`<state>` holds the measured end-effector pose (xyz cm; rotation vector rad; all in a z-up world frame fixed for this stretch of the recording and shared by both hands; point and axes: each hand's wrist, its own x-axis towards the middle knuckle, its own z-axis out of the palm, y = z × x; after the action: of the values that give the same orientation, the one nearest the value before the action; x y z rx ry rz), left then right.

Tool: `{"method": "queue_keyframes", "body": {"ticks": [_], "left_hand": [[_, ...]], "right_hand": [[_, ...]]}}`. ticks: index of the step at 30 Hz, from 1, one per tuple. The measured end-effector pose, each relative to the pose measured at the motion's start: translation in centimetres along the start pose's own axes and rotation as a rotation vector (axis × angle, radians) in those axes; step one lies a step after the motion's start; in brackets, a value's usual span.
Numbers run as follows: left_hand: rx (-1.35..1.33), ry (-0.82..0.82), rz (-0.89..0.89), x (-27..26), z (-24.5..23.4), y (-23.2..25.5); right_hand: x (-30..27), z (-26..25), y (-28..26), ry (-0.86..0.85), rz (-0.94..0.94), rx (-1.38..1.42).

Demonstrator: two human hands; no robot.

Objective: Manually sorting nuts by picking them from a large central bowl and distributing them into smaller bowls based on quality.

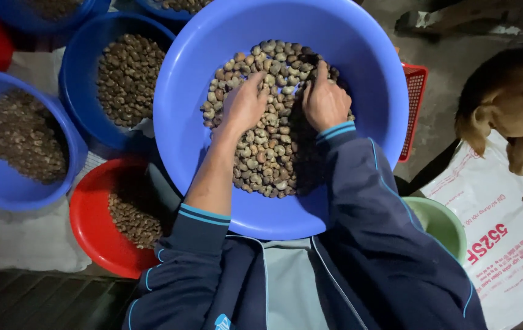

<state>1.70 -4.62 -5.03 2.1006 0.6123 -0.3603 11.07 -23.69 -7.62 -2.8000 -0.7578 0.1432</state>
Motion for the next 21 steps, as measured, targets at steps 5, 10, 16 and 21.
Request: {"method": "queue_keyframes", "body": {"ticks": [5, 10, 16, 21], "left_hand": [[-0.025, 0.021, 0.082, -2.7, -2.5, 2.5], [0.026, 0.125, 0.144, -2.1, -2.9, 1.4], [-0.044, 0.154, 0.145, -4.1, -4.1, 3.7], [-0.002, 0.121, 0.154, -3.9, -3.7, 3.2]], "right_hand": [[0.4, 0.1, -3.0, -0.267, -0.062, -0.122], [-0.3, 0.5, -4.9, -0.522, -0.107, -0.059], [0.6, -0.7, -3.2, -0.279, 0.019, 0.093], [1.8, 0.0, -4.4, -0.45, 0.02, 0.027]]}}
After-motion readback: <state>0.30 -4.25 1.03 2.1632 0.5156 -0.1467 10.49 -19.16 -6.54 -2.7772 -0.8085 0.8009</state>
